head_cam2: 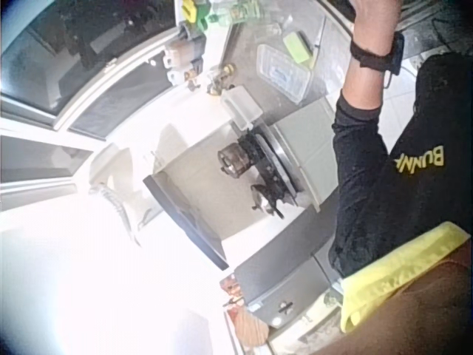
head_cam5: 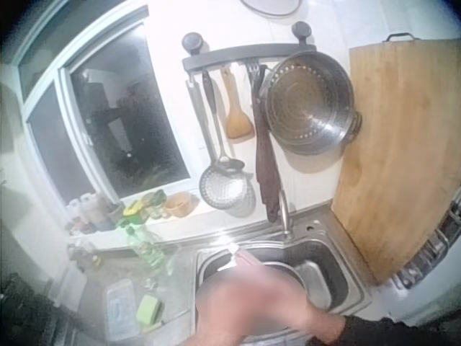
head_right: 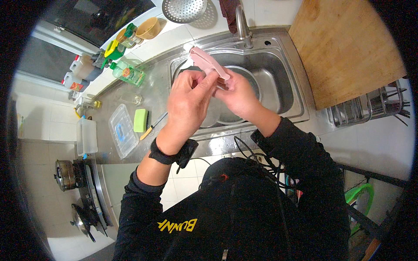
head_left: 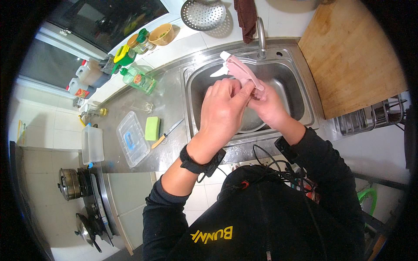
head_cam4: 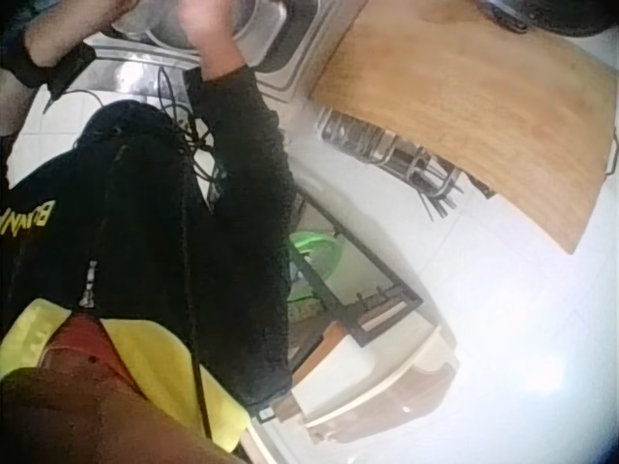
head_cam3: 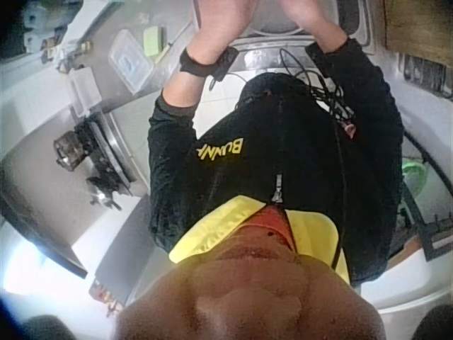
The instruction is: The person cleans a spray bottle and a plastic container in the kitchen sink. They use a brush to scrub the inside of the spray bottle, rinse it, and then scrub the plastic container with a sponge.
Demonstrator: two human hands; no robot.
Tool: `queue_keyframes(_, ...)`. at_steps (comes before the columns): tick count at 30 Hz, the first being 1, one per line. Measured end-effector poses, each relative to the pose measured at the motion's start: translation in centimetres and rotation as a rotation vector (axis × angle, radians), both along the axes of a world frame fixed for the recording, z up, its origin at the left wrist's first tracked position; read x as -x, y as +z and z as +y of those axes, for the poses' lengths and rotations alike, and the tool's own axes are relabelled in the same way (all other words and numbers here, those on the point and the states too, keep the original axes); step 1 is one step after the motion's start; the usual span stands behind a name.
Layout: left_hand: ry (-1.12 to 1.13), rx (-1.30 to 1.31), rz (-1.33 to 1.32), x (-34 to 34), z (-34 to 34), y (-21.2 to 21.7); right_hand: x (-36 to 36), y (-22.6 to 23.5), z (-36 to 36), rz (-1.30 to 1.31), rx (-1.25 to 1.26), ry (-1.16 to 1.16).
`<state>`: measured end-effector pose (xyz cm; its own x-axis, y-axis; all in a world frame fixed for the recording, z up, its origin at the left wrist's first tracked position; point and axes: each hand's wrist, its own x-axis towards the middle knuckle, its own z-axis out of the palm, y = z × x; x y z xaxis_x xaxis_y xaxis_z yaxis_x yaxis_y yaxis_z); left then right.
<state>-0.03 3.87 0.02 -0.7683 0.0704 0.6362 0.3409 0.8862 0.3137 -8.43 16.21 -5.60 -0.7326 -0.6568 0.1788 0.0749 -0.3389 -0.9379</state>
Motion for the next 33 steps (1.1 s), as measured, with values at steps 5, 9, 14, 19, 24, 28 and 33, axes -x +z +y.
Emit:
queue_keyframes(5, -0.077, -0.164, 0.053, 1.1, -0.3, -0.2, -0.7, 0.1, -0.6, 0.275, -0.155, -0.137)
queue_keyframes(9, -0.182, -0.284, 0.055, 1.5, -1.3, -0.2, -0.9, 0.4, -1.0, 0.162, -0.075, -0.110)
queue_keyframes(14, -0.197, -0.488, 0.100, 0.9, -2.1, -0.6, -0.7, 0.3, -1.3, 0.059, 0.028, -0.049)
queue_keyframes(19, -0.177, -0.258, 0.144, 0.6, -2.2, 0.0, -0.3, 0.0, -0.8, 0.075, 0.024, -0.029)
queue_keyframes(24, -0.013, -0.014, 0.065, 0.1, -0.9, 0.7, -0.6, 0.2, -1.0, 0.098, -0.005, -0.062)
queue_keyframes(28, -0.081, -0.017, 0.149, 0.8, -1.0, 0.4, -0.9, 0.7, -1.2, 0.269, -0.143, -0.144)
queue_keyframes(33, -0.180, 0.138, 0.284, 1.3, -2.9, -0.7, -1.5, 0.6, -1.7, 0.227, -0.170, -0.119)
